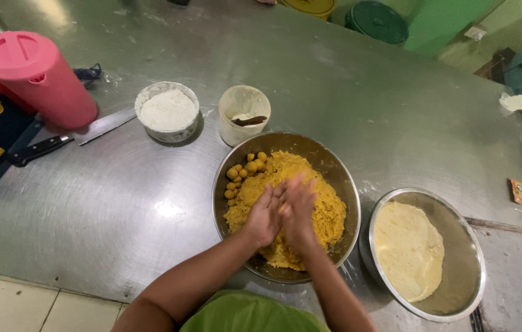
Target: The person pinches portions of a yellow crumbly mixture from a large metal bowl and rolls each portion between both palms into a round ball, placing the finished balls back on the edge of the bowl, repeating this continuously. A second bowl of pale dough and a small bowl of white powder sit on the stainless steel table nearby.
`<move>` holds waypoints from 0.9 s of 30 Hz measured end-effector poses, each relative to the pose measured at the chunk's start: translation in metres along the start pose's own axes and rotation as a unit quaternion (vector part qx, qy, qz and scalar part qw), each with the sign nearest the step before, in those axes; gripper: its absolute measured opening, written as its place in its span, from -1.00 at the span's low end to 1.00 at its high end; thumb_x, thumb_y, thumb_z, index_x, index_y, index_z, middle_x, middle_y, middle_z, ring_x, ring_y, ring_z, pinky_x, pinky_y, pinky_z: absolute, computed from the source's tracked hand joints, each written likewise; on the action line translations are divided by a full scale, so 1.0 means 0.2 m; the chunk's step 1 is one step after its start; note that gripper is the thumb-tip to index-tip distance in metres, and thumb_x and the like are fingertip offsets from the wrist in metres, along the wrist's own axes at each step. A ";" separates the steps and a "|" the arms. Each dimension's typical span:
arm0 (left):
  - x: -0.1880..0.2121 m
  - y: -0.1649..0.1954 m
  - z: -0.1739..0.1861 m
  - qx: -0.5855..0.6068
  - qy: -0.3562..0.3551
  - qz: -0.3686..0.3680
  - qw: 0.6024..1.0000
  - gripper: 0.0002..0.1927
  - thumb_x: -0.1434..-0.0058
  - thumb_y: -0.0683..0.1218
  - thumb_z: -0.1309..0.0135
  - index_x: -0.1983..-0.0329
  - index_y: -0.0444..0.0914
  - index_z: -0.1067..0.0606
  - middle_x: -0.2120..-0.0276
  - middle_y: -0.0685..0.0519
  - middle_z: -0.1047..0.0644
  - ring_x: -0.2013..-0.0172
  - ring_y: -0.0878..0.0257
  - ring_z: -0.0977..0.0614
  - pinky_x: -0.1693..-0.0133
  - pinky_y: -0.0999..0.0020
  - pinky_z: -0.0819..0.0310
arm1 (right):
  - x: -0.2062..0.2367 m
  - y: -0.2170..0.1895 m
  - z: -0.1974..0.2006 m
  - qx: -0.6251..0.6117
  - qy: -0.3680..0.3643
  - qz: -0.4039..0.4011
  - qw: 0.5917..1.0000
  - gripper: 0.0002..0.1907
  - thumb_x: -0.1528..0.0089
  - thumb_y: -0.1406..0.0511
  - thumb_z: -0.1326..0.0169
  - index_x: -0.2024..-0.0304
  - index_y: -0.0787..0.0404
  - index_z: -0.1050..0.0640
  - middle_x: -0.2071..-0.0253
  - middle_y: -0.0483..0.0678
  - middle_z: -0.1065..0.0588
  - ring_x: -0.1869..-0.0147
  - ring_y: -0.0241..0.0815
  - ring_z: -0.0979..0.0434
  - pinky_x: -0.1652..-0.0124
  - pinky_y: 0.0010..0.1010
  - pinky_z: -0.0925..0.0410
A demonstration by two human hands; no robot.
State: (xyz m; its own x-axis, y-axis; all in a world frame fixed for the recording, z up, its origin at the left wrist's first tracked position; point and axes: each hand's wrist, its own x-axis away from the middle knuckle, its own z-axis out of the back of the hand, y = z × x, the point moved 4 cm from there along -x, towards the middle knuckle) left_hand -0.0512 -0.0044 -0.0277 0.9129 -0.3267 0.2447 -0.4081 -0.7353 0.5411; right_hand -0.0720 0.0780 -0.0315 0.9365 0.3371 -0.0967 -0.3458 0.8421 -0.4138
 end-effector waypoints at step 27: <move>0.03 0.40 0.42 -0.128 0.204 -0.212 0.947 -0.60 -0.28 -0.28 0.11 -0.16 -0.18 -0.47 0.10 0.08 -0.50 0.23 0.32 -0.45 0.25 0.47 -0.34 | 0.07 0.30 0.40 -0.106 -0.019 -0.166 0.980 -0.57 -0.29 0.06 -0.13 -0.20 -0.06 -0.53 -0.30 -0.12 -0.45 -0.29 -0.03 -0.45 -0.24 -0.19 -0.32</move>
State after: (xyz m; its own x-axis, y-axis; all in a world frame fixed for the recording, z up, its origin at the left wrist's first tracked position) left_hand -0.0784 -0.1157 -0.0508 0.9390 0.2609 0.2240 -0.0402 -0.5637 0.8250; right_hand -0.0843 0.1662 0.0147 0.9912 0.0784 0.1070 0.0007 0.8034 -0.5955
